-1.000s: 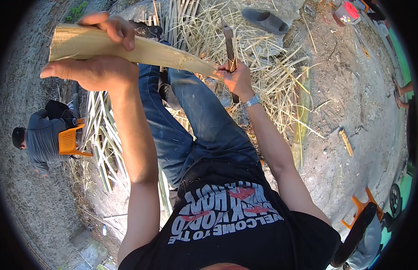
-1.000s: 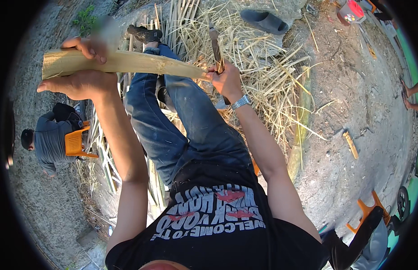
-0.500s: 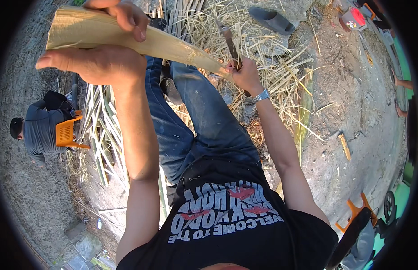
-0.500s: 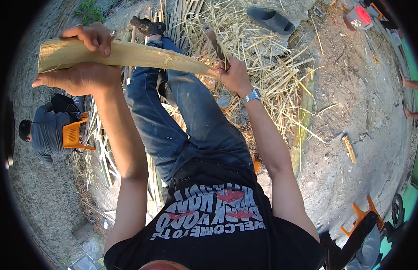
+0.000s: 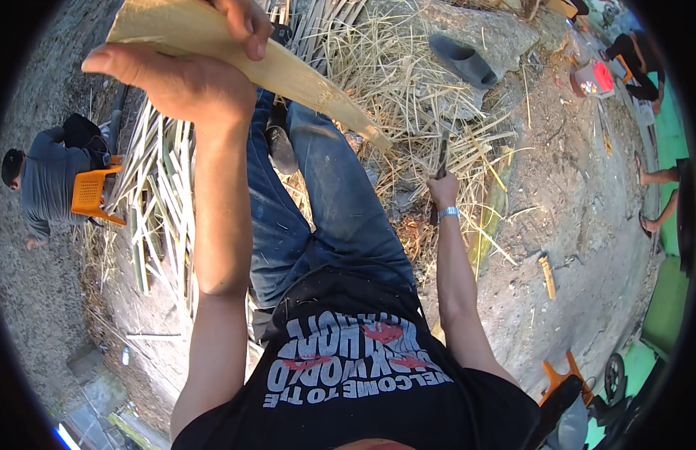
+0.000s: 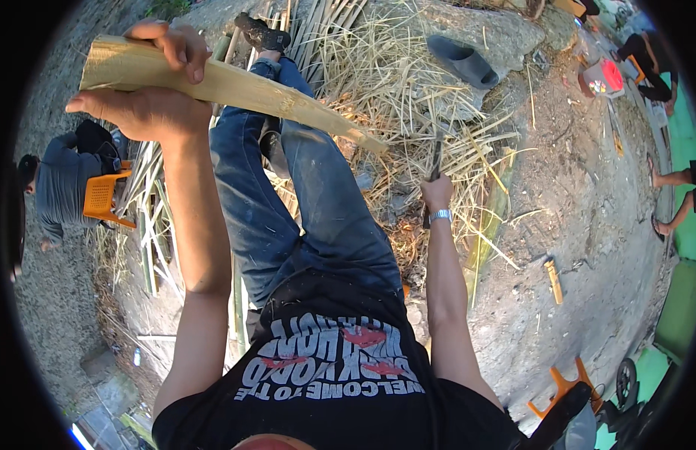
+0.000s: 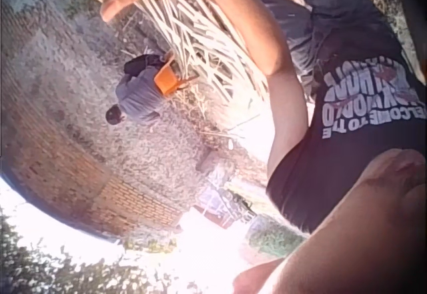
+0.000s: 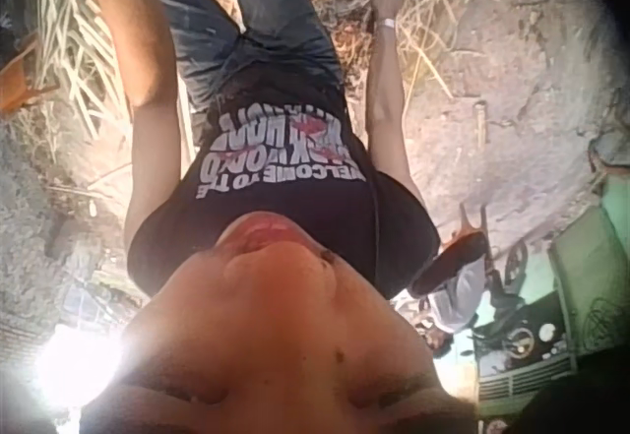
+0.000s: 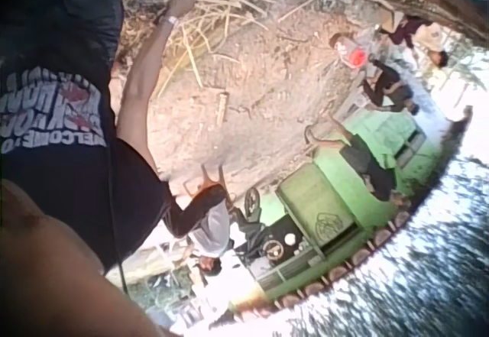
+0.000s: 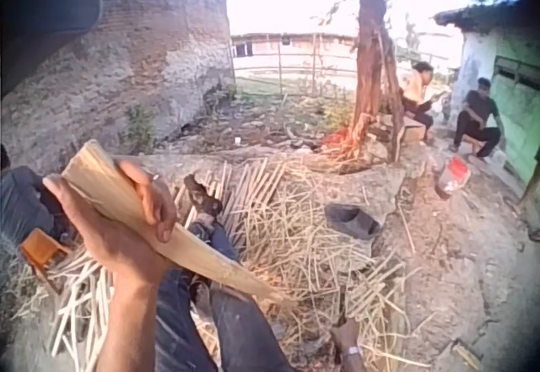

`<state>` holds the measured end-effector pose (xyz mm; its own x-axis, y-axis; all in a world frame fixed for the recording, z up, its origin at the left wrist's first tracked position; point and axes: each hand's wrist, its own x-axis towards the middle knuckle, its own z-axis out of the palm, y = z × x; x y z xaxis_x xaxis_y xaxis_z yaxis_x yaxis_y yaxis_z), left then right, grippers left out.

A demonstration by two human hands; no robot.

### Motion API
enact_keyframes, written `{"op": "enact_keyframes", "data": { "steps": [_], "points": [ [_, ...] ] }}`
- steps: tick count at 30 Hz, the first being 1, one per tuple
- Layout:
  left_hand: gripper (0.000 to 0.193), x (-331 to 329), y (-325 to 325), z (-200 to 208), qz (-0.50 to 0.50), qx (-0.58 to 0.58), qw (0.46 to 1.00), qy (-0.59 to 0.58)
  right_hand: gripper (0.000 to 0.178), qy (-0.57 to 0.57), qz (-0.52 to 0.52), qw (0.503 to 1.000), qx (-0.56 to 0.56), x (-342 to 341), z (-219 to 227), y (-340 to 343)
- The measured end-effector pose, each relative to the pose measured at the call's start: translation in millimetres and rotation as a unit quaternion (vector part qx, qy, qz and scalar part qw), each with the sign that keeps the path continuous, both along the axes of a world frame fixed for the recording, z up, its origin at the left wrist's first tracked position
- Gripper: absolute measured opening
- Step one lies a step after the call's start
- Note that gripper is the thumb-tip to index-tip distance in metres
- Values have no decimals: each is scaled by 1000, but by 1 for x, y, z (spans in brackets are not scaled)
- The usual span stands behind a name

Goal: Shaving and shaping strips of bamboo using a small axe-like tool.

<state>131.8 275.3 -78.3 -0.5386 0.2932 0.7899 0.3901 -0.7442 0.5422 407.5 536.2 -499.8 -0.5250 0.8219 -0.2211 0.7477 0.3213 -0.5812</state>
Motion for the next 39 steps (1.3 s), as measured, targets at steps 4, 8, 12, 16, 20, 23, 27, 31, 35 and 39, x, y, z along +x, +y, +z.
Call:
{"op": "enact_keyframes", "data": {
  "steps": [4, 8, 12, 16, 20, 23, 27, 31, 35, 39],
  "points": [
    [100, 3, -3, 6, 25, -27, 999, 2, 35, 140, -75, 980, -118, 3, 53, -17],
    [92, 15, 14, 11, 162, -40, 984, 65, 25, 351, -34, 911, -214, -41, 157, -49],
    [109, 20, 22, 14, -10, 12, 999, 28, 32, 432, 66, 875, -208, -76, 181, -63],
    [114, 21, 9, 9, -6, -18, 1000, 0, 29, 367, 123, 911, -140, -98, 199, -77],
    [111, 20, 1, 9, 55, -57, 997, -19, 20, 391, 144, 906, -67, -110, 209, -90],
    [109, 22, 0, 9, 83, -60, 994, -35, 14, 395, 151, 905, -45, -112, 213, -92],
    [110, 24, 5, 10, 56, -46, 997, -33, 16, 412, 179, 893, -31, -116, 206, -84],
    [110, 21, 3, 11, 38, -27, 998, -31, 21, 385, 170, 907, -27, -112, 215, -76],
    [109, 10, -3, 4, 35, -27, 999, -29, 23, 357, 137, 924, -24, -104, 199, -62],
    [112, 6, -7, 3, 60, -35, 998, -13, 21, 356, 144, 923, -11, -91, 207, -71]
  ]
}}
